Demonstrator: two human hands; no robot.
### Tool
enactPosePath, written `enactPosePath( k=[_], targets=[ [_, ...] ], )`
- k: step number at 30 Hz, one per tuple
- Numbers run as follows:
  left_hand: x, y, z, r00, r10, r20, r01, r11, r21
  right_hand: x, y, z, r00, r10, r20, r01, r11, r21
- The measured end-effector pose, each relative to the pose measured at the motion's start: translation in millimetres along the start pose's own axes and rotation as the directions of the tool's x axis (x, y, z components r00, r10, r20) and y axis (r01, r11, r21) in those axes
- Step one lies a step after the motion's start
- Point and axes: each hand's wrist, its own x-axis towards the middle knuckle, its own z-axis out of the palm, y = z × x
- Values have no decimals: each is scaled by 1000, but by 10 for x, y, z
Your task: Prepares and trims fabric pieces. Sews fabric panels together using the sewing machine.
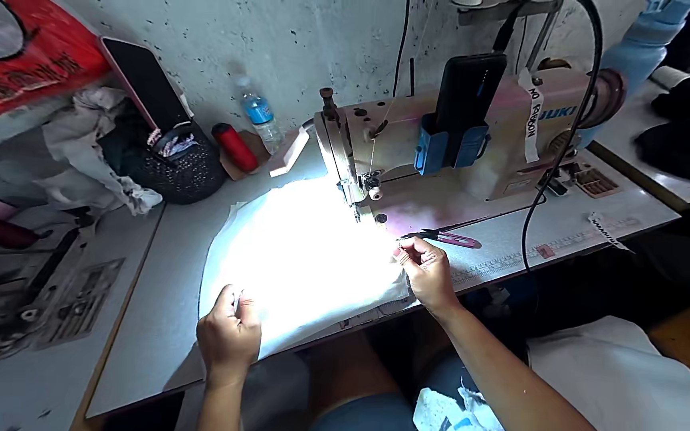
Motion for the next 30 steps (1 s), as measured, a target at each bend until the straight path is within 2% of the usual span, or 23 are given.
enactPosePath(
  k=[8,12,14,17,19,22,24,26,27,30],
  targets=[
    [17,-11,-21,997,-9,-82,-8,979,-205,19,29,-16,998,-52,-16,54,996,75],
    [20,-36,-12,996,-17,-90,-10,956,-294,12,-13,-25,999,31,13,-32,996,80],
    [5,-25,-10,996,-22,-88,-6,952,-307,-37,-31,-38,998,55,-7,-56,996,-64],
    [4,13,-43,999,-14,-44,-1,950,-312,-151,-115,-42,995,-66,-70,36,931,-362],
    [7,85,-110,999,39,25,-34,986,-166,-194,-147,-71,982,-165,-95,99,867,-488],
    [-5,276,-245,997,64,39,-69,989,132,-167,-92,-106,986,-141,-83,95,905,-414],
    [-21,486,-313,995,101,-8,-97,970,223,-132,-83,-83,989,-122,-82,95,956,-278],
    [-100,830,-307,970,226,-91,-211,966,153,-121,-112,-45,991,-103,-89,83,975,-206],
    [-162,1028,-266,958,271,-96,-266,962,60,-121,-121,-25,991,-94,-92,76,979,-188],
    [-281,1456,48,920,391,-2,-388,914,-117,-142,-106,2,992,-87,-95,74,988,-134]
  ],
)
